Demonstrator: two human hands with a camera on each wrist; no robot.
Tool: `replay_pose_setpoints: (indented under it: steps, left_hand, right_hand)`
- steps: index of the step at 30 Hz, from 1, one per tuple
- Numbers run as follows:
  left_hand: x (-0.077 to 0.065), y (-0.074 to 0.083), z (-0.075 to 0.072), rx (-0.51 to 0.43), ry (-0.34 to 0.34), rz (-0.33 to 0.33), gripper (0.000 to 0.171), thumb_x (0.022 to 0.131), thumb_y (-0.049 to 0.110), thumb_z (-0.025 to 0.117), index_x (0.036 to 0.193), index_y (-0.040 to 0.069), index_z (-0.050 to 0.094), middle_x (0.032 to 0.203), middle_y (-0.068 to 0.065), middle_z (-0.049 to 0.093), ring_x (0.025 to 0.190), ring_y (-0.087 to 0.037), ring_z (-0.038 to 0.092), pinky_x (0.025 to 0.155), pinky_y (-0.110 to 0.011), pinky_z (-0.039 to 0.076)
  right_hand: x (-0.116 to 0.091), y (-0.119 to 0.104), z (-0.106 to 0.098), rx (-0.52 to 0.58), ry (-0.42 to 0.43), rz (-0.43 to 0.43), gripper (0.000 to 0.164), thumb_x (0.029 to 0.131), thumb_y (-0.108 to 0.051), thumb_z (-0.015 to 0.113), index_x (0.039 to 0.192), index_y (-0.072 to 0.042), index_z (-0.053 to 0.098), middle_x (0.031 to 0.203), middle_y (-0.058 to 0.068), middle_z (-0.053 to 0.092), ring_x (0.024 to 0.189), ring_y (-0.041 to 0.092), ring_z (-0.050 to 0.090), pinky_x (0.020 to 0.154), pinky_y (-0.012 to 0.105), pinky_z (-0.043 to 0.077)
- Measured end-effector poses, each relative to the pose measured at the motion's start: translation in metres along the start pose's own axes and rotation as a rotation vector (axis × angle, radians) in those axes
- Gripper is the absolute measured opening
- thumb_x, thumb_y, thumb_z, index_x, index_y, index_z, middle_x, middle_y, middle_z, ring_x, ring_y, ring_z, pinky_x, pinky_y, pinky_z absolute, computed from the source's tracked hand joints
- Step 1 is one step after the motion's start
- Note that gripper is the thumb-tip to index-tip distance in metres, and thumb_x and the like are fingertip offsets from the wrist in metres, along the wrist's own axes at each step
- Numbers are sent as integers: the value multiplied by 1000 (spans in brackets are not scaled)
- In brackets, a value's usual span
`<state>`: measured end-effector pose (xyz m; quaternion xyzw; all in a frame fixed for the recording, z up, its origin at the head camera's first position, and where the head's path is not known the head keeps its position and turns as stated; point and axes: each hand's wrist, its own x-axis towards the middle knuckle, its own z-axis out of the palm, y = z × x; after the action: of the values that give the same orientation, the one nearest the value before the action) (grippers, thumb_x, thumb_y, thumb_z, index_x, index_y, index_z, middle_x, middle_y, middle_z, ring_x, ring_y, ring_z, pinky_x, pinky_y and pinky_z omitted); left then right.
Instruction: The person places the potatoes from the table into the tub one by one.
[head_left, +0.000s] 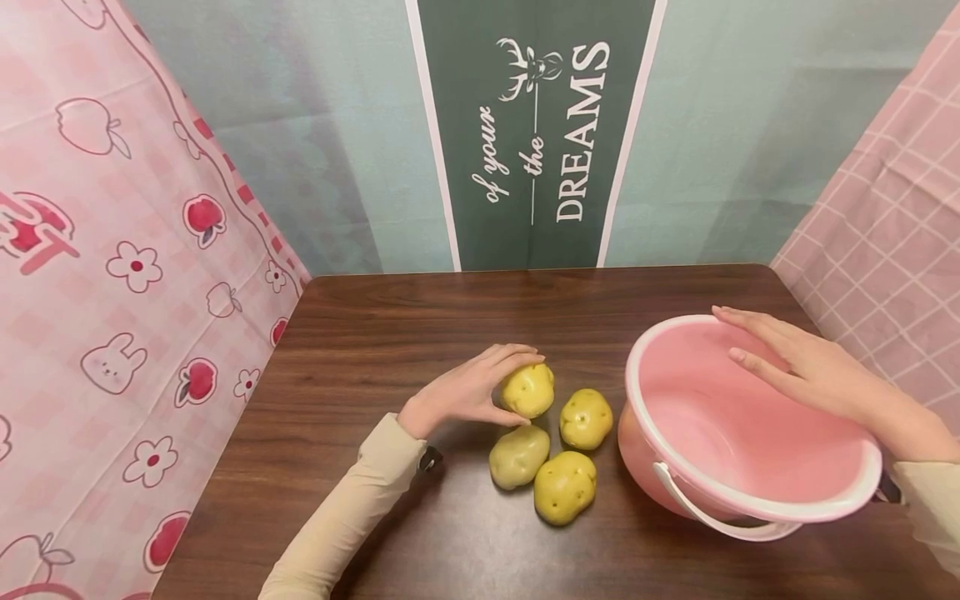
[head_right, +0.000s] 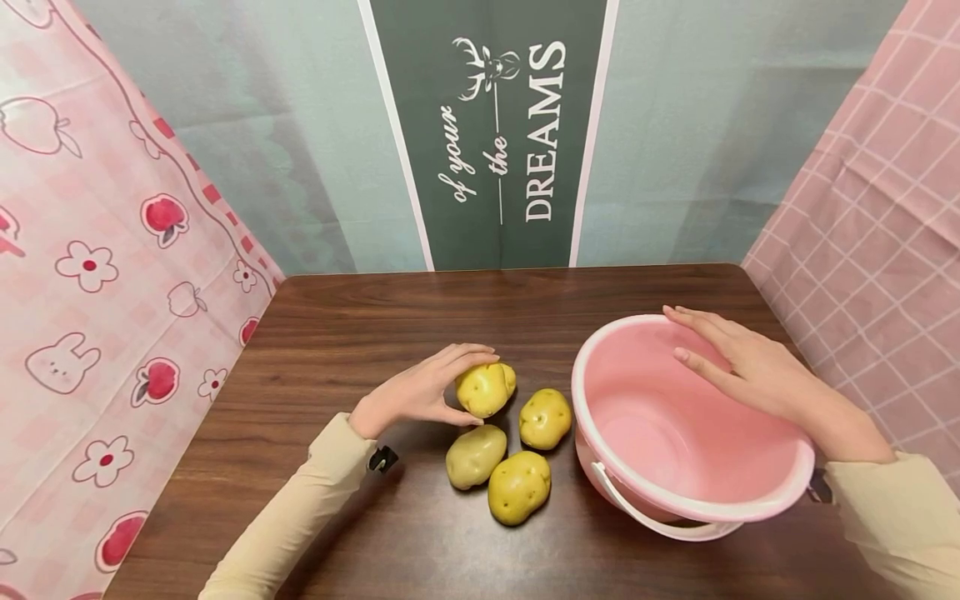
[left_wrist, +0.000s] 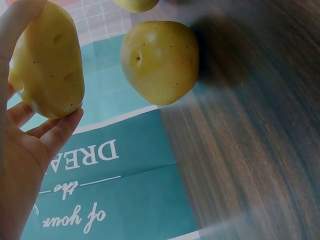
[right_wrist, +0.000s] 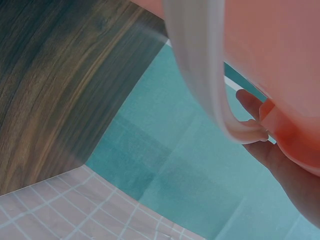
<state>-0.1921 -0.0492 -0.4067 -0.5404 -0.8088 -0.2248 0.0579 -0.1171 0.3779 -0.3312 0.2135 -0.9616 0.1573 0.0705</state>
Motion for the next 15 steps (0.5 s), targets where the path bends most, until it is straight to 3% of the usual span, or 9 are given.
replay_pose_setpoints:
  steps: [15]
  left_hand:
    - [10, 4, -2, -33, 26, 19, 80, 71, 49, 74, 136, 15, 41, 137, -2, 41, 121, -12, 41, 100, -26, 38]
  right_hand:
    - [0, -1, -1, 7, -9, 7, 64, 89, -24, 62, 144, -32, 31, 140, 1, 42, 125, -20, 16, 96, -1, 6]
